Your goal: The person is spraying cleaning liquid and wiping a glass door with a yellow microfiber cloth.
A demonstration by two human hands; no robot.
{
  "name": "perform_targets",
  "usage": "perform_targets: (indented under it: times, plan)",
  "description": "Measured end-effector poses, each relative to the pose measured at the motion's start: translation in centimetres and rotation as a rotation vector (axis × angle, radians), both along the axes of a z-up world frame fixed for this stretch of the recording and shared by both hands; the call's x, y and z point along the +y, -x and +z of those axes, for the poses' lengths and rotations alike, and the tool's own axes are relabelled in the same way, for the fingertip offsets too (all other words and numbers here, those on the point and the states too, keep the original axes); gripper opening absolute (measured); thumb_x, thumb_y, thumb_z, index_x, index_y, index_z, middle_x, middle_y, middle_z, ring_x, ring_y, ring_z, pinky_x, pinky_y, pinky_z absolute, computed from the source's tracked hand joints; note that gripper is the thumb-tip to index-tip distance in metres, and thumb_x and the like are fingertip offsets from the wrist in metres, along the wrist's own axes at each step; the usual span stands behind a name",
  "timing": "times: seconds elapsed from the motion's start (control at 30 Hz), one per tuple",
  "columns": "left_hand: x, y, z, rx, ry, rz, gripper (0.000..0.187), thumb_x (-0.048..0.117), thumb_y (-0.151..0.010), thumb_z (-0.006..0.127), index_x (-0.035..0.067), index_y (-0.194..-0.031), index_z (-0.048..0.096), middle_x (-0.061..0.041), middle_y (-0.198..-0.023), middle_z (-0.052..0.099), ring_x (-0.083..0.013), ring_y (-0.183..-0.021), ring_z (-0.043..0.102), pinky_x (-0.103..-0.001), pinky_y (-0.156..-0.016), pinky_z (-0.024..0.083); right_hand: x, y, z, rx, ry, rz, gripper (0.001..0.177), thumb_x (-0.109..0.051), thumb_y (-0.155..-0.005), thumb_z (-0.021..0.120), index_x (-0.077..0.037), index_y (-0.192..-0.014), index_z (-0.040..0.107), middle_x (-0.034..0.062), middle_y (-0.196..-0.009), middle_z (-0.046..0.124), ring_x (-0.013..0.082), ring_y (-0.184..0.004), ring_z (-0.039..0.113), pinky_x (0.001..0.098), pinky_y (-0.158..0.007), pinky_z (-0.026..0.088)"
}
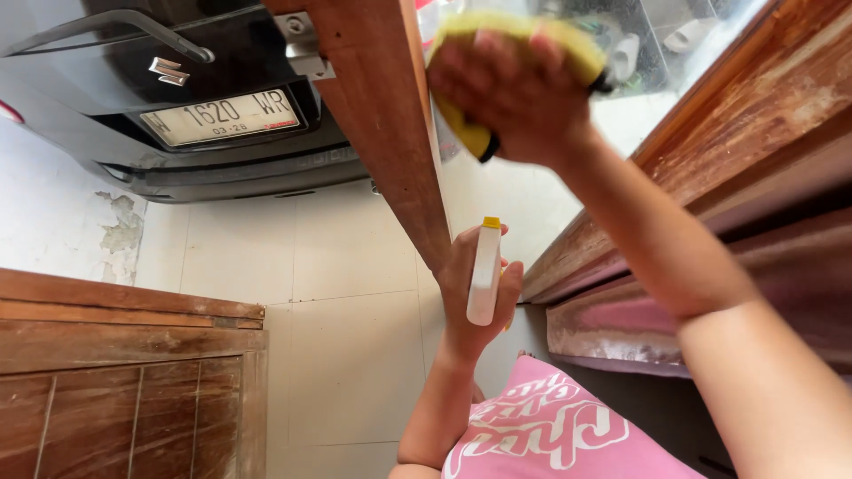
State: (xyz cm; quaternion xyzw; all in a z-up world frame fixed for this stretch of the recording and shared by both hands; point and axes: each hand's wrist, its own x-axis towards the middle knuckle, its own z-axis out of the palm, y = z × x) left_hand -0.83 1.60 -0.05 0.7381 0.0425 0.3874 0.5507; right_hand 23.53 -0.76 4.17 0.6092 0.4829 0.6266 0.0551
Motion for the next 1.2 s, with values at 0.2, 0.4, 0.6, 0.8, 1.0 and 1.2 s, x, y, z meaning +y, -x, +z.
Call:
perform_targets:
  times: [0.2,0.4,0.6,0.8,1.0,1.2]
  plan:
    - [-0.5,0.6,-1.1,0.016,0.063,-0.02,0.036,0.004,-0.089,0.068,0.002,-0.124,0.06,-0.009,-0.116,0.067,-0.0147,-0.075,0.063,-0.03,-0.076,0.057,-2.5,1.4,-9.3,0.049,0.218,0.128,0.052,-0.039,-0.104,0.055,-0.031,-0.156,0.054,-0.0106,-0.165,0.04,0.0125,-0.157,0.026,0.0428,-0.132,0.006]
    - [-2.0,1.0,-1.2,-0.033,-0.03,-0.028,0.033,0.006,-0.091,0.07,0.002,-0.122,0.059,-0.009,-0.121,0.068,-0.0134,-0.077,0.064,-0.03,-0.079,0.057,-3.1,-1.6,-0.8,-0.15,0.251,0.161,0.05,-0.041,-0.11,0.049,-0.027,-0.157,0.056,-0.0037,-0.163,0.044,0.0158,-0.157,0.03,0.0432,-0.134,0.009]
    - [-2.1,0.3,-1.6,-0.01,0.025,-0.091,0.033,0.011,-0.095,0.07,0.0,-0.124,0.058,-0.01,-0.122,0.068,-0.0123,-0.078,0.065,-0.029,-0.079,0.057,-3.9,-0.9,-3.0,-0.077,0.166,0.135,0.048,-0.042,-0.113,0.048,-0.026,-0.158,0.053,-0.0037,-0.167,0.04,0.016,-0.159,0.027,0.0437,-0.134,0.007]
    - [-0.9,-1.4,-2.7,0.0,-0.044,-0.059,0.033,0.008,-0.095,0.071,-0.001,-0.125,0.058,-0.011,-0.121,0.069,-0.0147,-0.08,0.066,-0.03,-0.081,0.057,-3.1,-1.5,-5.3,-0.046,0.053,0.137,0.046,-0.042,-0.117,0.048,-0.025,-0.16,0.049,-0.0037,-0.172,0.035,0.0162,-0.161,0.023,0.0442,-0.134,0.004]
    - [-1.4,-1.8,-3.1,0.029,0.004,-0.093,0.033,0.006,-0.092,0.069,-0.002,-0.122,0.058,-0.013,-0.12,0.068,-0.0148,-0.075,0.064,-0.03,-0.077,0.057,-5.5,-1.5,-14.2,0.091,0.221,0.145,0.052,-0.044,-0.11,0.051,-0.027,-0.159,0.048,-0.0094,-0.168,0.038,0.0076,-0.156,0.028,0.0378,-0.132,0.006]
    - [-2.3,-1.2,-2.4,0.034,-0.004,-0.112,0.035,0.006,-0.09,0.069,-0.004,-0.123,0.058,-0.015,-0.118,0.069,-0.0135,-0.072,0.066,-0.031,-0.078,0.057,-5.8,-1.3,-7.8,0.036,0.159,0.137,0.049,-0.041,-0.109,0.056,-0.03,-0.156,0.054,-0.011,-0.164,0.043,0.0069,-0.152,0.033,0.0366,-0.128,0.011]
